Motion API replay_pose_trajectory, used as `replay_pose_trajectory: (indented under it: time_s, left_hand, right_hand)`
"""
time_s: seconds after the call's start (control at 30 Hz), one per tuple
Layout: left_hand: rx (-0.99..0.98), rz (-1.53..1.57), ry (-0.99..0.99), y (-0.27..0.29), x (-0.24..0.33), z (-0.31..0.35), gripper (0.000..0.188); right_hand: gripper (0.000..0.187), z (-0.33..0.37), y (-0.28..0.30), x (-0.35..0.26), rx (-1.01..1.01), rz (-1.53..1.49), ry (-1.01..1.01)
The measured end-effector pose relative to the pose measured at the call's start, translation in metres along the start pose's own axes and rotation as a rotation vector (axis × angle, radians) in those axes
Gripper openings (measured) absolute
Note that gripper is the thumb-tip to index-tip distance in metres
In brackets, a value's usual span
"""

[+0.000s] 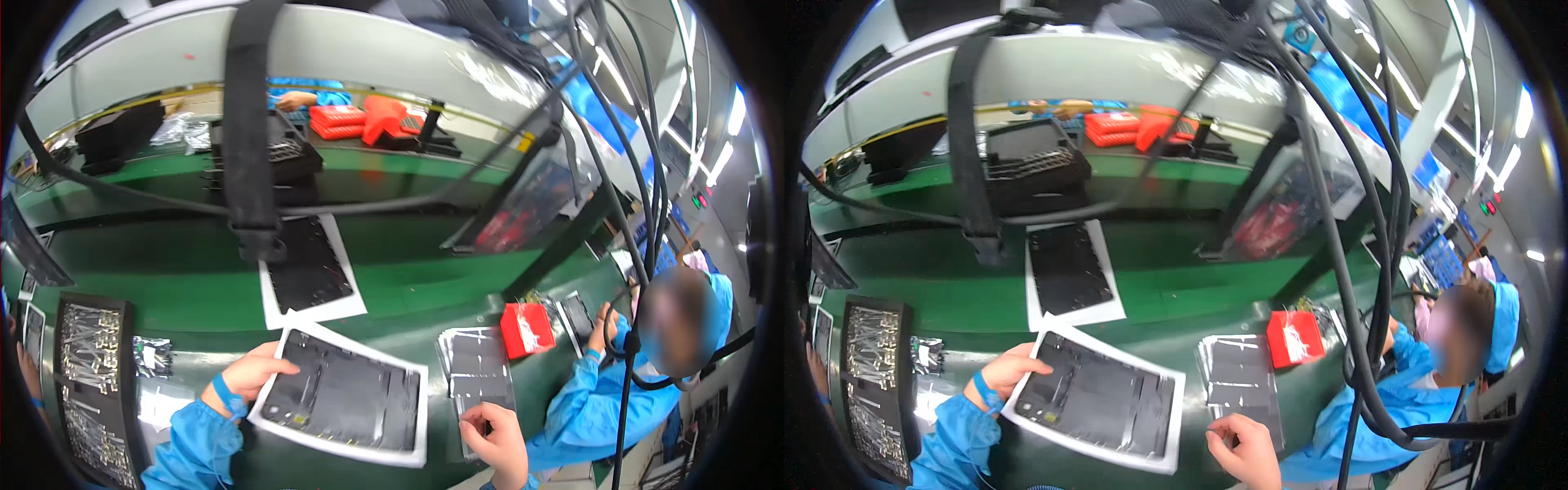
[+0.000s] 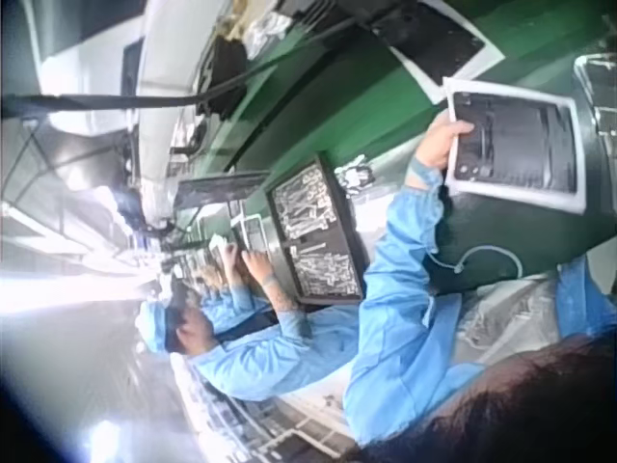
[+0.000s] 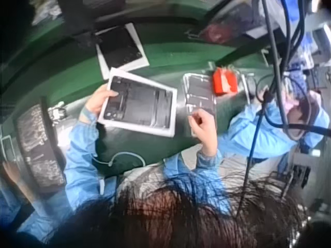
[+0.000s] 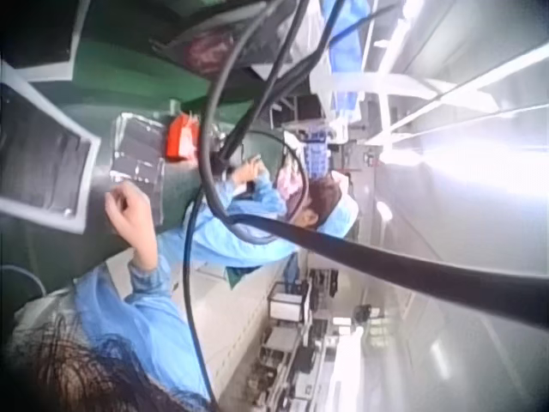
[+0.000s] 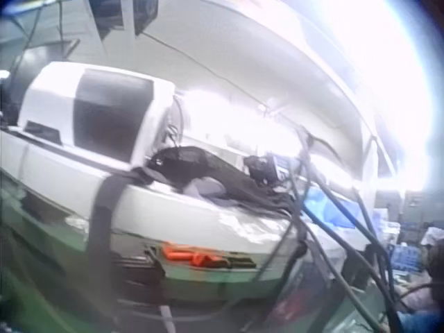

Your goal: The recorder is seen assembling various electronic components for a tablet on a workbench in a factory setting.

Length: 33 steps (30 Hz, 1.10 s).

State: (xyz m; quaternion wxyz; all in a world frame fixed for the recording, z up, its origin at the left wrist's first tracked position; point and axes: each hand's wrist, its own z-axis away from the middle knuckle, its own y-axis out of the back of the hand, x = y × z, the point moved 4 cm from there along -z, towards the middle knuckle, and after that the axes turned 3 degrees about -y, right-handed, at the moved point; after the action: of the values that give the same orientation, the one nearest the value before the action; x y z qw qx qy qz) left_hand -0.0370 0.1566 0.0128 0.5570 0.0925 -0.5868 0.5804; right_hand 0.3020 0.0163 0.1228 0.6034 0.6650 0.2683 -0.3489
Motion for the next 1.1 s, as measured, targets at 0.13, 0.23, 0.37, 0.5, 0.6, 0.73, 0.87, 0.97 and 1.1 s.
replay_pose_trajectory:
  time_s: [0.13, 0.23, 0.37, 0.5, 0.6, 0.73, 0.87, 0.97, 1.1]
  left_hand:
    - [-0.301, -0.363, 0.227, -0.016, -0.015, -0.015, 0.044]
    - [-0.545, -0.705, 0.229, -0.042, -0.027, -0.04, 0.042]
    - [-0.573, -0.875, 0.181, -0.079, -0.023, -0.069, 0.034]
    - [-0.379, -1.997, -0.245, -0.125, -0.006, -0.093, 0.017]
    - [-0.349, -1.97, -0.8, -0.177, -0.012, -0.088, 0.015]
    - [-0.5, -1.791, -0.767, -0.263, -0.084, -0.106, 0.02]
    - [-0.48, -1.956, -1.095, -0.285, -0.146, -0.115, 0.062]
    - [-0.537, -1.885, -1.017, -0.289, -0.16, -0.119, 0.065]
    - [-0.5, -1.875, -1.024, -0.292, -0.173, -0.123, 0.067]
  right_hand:
    - [0.007, 0.027, 0.007, 0.034, -0.017, -0.025, -0.048]
    - [0.011, 0.041, -0.006, 0.019, -0.054, -0.026, 0.053]
    - [0.009, 0.052, -0.026, 0.021, -0.113, 0.01, 0.184]
    - [0.011, 0.05, -0.002, 0.041, 0.152, 0.187, 0.207]
    - [0.017, 0.05, 0.013, 0.053, 0.274, 0.283, 0.243]
    - [0.015, 0.065, 0.025, 0.06, 0.285, 0.31, 0.289]
    - [0.025, 0.076, 0.025, 0.079, 0.204, 0.335, 0.253]
    - [0.028, 0.085, 0.019, 0.092, 0.219, 0.344, 0.202]
    - [0.027, 0.091, 0.017, 0.1, 0.238, 0.341, 0.168]
